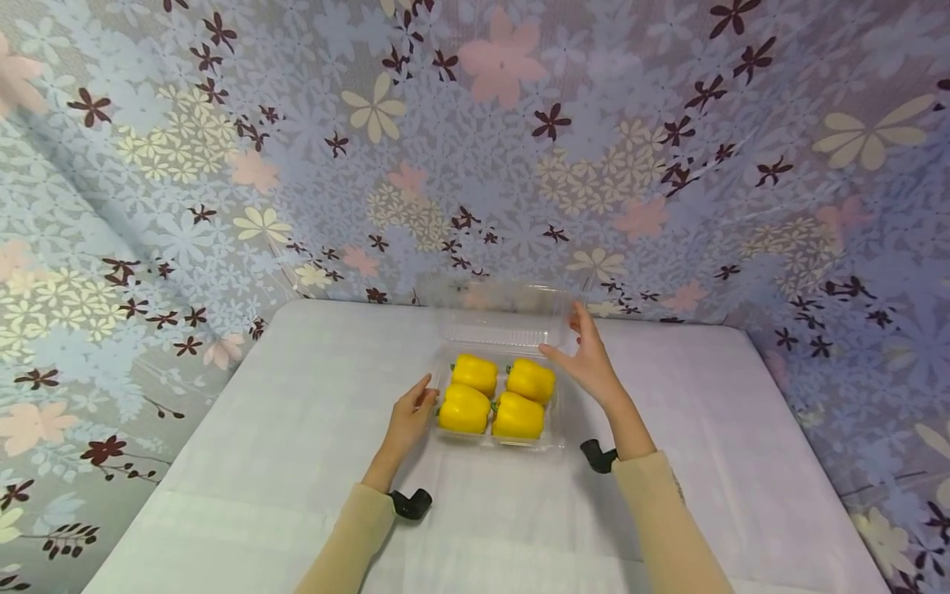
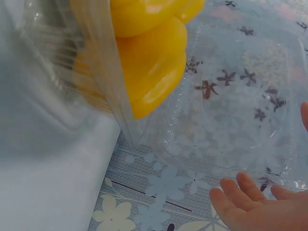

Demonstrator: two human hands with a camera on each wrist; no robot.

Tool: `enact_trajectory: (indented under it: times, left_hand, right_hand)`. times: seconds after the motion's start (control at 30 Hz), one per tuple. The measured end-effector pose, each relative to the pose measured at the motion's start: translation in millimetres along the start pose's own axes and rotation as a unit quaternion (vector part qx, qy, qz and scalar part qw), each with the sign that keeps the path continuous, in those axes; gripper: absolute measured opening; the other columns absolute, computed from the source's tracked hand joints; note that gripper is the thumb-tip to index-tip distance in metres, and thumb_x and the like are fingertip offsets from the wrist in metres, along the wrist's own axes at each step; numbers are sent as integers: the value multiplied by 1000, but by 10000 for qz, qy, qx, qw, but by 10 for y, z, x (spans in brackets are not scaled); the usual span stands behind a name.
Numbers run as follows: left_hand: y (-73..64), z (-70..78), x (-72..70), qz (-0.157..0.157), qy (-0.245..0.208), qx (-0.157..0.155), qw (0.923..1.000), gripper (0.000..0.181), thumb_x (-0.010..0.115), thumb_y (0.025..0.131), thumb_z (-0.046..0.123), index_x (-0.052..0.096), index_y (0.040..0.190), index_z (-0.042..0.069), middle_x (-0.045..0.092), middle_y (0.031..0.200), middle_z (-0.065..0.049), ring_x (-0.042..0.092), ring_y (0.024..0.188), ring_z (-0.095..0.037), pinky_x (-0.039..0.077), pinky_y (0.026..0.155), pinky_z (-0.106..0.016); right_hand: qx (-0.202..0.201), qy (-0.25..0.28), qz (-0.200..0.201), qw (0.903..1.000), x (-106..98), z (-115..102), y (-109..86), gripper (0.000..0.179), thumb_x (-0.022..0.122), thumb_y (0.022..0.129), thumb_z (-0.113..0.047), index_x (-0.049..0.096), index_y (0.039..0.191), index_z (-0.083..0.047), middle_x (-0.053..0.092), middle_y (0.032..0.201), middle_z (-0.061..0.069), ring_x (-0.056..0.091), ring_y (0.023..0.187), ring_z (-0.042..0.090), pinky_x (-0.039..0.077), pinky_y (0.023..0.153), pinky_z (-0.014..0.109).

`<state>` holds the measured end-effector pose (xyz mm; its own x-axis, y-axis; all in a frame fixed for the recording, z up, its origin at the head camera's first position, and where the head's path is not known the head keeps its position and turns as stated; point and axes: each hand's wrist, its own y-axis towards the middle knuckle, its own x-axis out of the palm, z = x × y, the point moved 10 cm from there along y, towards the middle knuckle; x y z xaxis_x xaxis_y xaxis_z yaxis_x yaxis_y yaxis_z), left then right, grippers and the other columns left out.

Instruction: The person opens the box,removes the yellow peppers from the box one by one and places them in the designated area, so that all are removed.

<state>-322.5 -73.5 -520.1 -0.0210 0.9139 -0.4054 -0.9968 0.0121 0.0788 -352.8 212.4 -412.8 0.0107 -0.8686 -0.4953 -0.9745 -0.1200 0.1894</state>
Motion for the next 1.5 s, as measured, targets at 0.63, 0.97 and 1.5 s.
enact_trajectory:
  times: [0.63, 0.97, 1.5]
  left_hand:
    - [14, 7, -20, -26, 14, -7, 10000, 45, 47, 100, 17, 44, 141, 0, 65, 113, -17, 60, 100, -24, 51, 89, -39]
    - [-16, 46, -61, 20, 3, 367, 9993, 46, 46, 101, 25, 45, 140, 0, 66, 110, -16, 61, 95, -20, 53, 84, -32]
    - [49, -20, 3, -24, 68, -106, 9999, 45, 47, 100, 18, 42, 142, 0, 65, 114, -16, 60, 99, -24, 51, 87, -38]
  right_hand:
    - [146, -84, -341, 9993, 5, 117, 365, 103, 68, 89, -23, -13, 152, -9, 17, 152, 32, 23, 139, 47, 22, 111, 61]
    - [293, -6, -438, 9986, 33, 224, 476, 99, 66, 90, -22, -10, 153, -9, 17, 152, 31, 26, 137, 48, 23, 111, 60]
    - [506, 226, -596, 9967, 87, 510, 672, 97, 66, 90, -23, -5, 153, -9, 16, 153, 28, 25, 138, 47, 28, 110, 58]
